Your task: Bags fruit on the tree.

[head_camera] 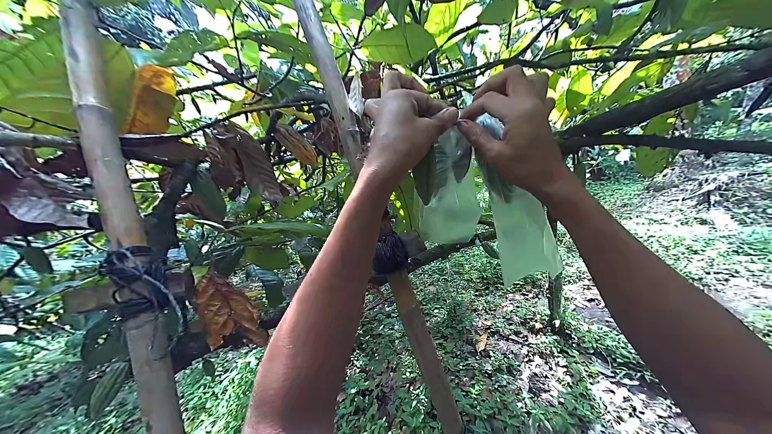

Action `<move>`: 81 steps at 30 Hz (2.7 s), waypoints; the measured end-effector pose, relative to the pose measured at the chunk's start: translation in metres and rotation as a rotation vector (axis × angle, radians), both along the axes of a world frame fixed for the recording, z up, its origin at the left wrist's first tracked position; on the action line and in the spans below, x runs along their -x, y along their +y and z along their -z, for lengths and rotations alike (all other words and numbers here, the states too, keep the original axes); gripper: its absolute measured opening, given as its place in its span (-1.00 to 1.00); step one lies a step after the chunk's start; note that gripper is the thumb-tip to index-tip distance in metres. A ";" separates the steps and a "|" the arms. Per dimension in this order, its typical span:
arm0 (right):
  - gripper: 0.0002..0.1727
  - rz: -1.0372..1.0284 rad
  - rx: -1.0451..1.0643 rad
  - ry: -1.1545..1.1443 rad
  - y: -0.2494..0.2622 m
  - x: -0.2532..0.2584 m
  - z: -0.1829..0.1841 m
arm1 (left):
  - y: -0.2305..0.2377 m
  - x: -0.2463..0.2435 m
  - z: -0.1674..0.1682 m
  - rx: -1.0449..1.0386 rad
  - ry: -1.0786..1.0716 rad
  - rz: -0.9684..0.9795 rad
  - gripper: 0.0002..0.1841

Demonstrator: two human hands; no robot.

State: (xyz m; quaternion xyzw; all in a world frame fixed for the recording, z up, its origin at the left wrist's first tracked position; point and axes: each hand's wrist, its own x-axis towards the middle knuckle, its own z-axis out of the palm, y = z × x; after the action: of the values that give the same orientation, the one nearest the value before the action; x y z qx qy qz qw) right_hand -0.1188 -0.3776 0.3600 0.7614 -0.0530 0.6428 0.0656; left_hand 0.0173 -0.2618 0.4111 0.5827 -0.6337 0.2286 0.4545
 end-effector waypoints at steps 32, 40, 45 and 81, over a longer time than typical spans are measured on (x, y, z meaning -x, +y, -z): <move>-0.05 -0.361 -0.709 -0.057 0.034 -0.034 0.140 | -0.068 0.022 0.191 0.439 1.383 1.149 -0.64; -0.73 -0.410 -0.879 0.135 -0.013 -0.067 0.177 | -0.103 -0.010 0.252 0.587 1.609 0.684 -0.82; -0.69 -0.308 -0.876 0.212 -0.034 -0.047 0.221 | -0.083 -0.013 0.257 0.493 1.595 0.616 -0.83; -0.56 -0.804 -1.000 0.221 0.131 0.052 0.401 | 0.148 0.040 0.412 -0.072 1.424 0.993 -0.49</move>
State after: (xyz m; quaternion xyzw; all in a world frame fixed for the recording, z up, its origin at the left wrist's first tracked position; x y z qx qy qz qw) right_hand -0.1711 -0.2463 -0.0409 0.7222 -0.0495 0.4329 -0.5372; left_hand -0.0229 -0.1140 -0.0005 0.2572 -0.3865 -0.4354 0.7713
